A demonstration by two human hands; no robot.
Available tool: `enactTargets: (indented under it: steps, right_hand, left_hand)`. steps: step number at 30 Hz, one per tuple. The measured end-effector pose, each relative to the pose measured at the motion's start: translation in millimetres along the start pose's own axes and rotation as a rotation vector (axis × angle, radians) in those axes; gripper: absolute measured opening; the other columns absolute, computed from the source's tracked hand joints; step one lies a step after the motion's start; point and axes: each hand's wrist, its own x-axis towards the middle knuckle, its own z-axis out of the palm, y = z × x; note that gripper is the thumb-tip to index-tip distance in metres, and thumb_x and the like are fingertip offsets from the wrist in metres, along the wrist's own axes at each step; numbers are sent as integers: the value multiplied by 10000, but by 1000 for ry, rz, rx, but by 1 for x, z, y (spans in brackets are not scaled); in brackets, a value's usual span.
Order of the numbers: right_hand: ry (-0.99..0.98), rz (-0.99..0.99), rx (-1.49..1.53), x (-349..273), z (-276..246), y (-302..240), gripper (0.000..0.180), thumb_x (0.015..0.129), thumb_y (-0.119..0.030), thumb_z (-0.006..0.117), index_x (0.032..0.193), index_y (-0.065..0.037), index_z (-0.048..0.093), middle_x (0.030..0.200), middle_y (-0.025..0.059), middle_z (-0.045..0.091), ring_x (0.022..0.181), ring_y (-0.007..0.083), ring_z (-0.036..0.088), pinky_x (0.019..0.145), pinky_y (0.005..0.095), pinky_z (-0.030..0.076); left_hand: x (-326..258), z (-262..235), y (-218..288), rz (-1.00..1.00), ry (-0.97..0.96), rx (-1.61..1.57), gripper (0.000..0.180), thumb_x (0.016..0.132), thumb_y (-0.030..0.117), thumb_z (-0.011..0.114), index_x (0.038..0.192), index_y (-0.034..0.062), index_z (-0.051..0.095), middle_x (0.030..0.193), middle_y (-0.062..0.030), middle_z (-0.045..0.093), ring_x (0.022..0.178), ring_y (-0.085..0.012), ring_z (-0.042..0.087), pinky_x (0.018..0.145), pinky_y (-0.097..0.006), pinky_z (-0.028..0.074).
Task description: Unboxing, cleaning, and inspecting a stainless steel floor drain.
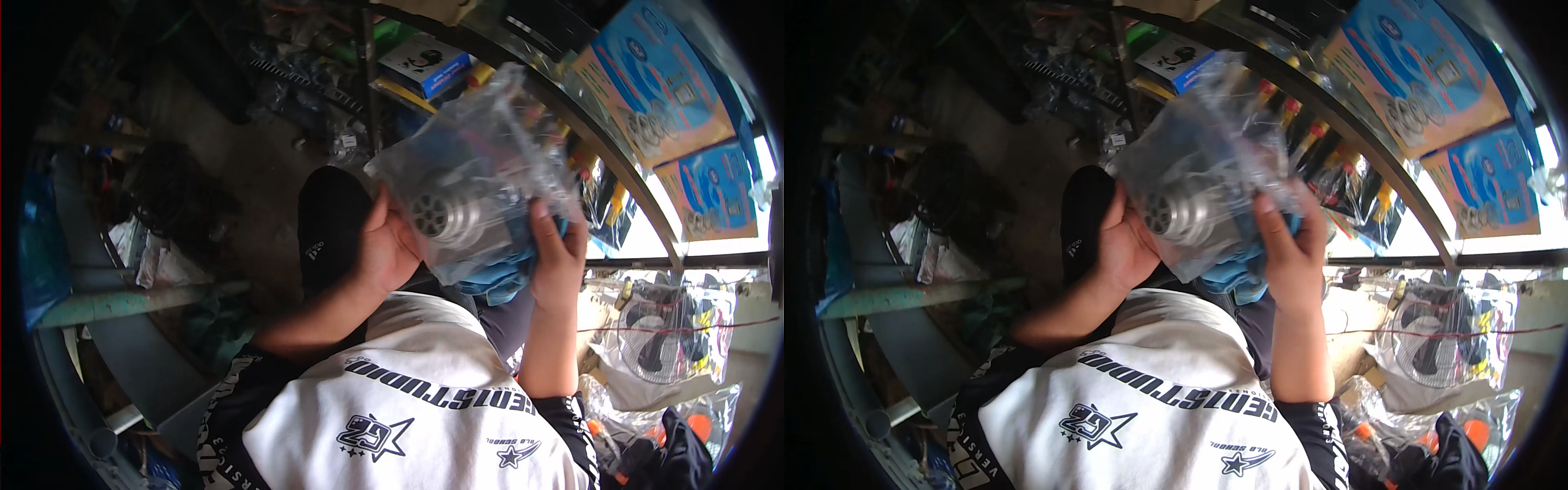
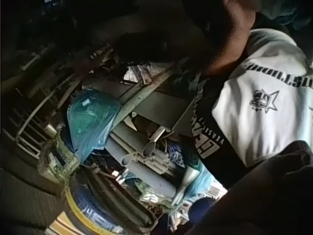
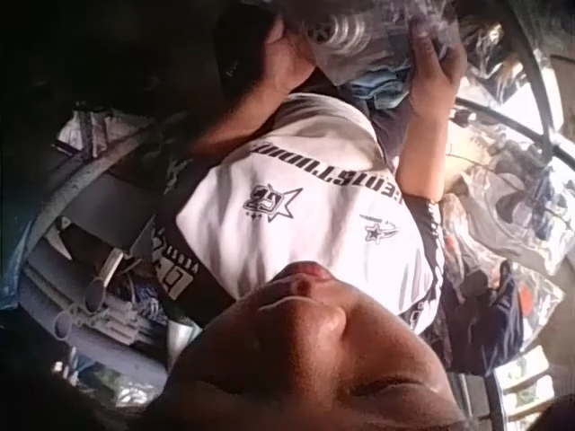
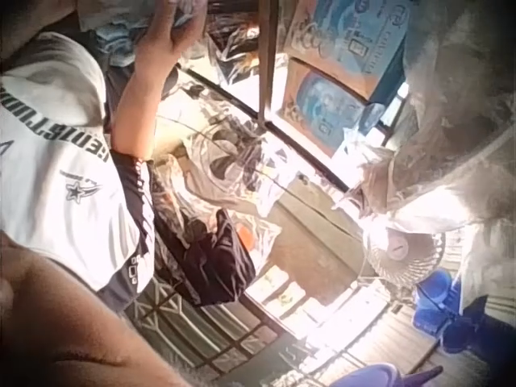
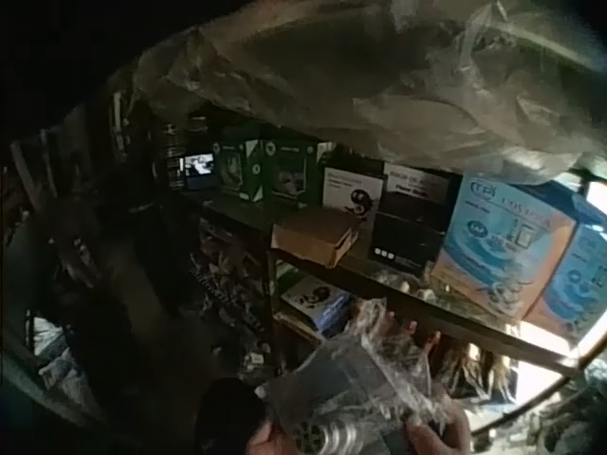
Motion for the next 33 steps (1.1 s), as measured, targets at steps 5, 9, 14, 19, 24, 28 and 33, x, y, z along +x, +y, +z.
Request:
enactTargets:
  steps: [5, 9, 14, 19, 24, 28, 33]
  right_hand:
    - [125, 85, 262, 13, -7, -12, 222, 958, -114, 595, 1154, -10, 592, 1062, 54, 649, 958, 126, 618, 843, 283, 494]
    - [111, 52, 284, 19, -17, -13, 292, 973, -141, 563, 1236, -15, 549, 1124, 79, 635, 994, 161, 616, 875, 307, 488]
    - [34, 26, 372, 19, -26, -12, 352, 978, -152, 547, 1292, 1, 506, 1197, 106, 616, 1040, 194, 618, 908, 336, 492]
    - [46, 38, 342, 18, -21, -12, 341, 981, -167, 549, 1282, -12, 515, 1181, 93, 623, 1025, 184, 620, 895, 334, 496]
    - [12, 87, 381, 21, -14, -12, 274, 969, -173, 582, 1202, -31, 565, 1106, 73, 647, 971, 161, 628, 851, 313, 496]
    - [13, 64, 281, 21, -29, -4, 311, 954, -148, 586, 1234, -20, 537, 1107, 85, 640, 986, 187, 639, 848, 329, 519]
    - [38, 122, 286, 15, -35, 2, 229, 950, -145, 615, 1142, -21, 597, 1060, 64, 658, 939, 141, 626, 837, 299, 502]
  left_hand:
    - [0, 4, -1, 38, 96, 8, 455, 1013, 416, 449, 1320, 86, 513, 1263, -70, 619, 1173, -198, 586, 1002, -389, 459]
    - [-4, 11, 3, -30, -20, 13, 405, 1019, 362, 456, 1306, 82, 520, 1267, -68, 613, 1161, -192, 591, 1001, -384, 462]
    - [-4, 5, 3, 28, -84, 35, 426, 1036, 316, 410, 1381, 68, 441, 1346, -108, 556, 1260, -242, 528, 1075, -431, 407]
    - [0, 7, -2, 59, -99, 241, 425, 1024, 261, 461, 1406, 82, 404, 1384, -105, 524, 1263, -243, 530, 1062, -453, 433]
    - [-6, 6, -15, -98, -148, 16, 425, 1006, 287, 515, 1370, 81, 441, 1295, -82, 576, 1196, -210, 576, 1009, -420, 477]
    - [-2, 8, -5, -56, -154, 11, 486, 1025, 349, 454, 1401, 46, 401, 1356, -107, 534, 1242, -234, 540, 1035, -418, 456]
    - [3, 24, 14, 266, -136, 337, 476, 1045, 331, 402, 1390, 5, 429, 1357, -149, 529, 1208, -249, 564, 1049, -394, 437]
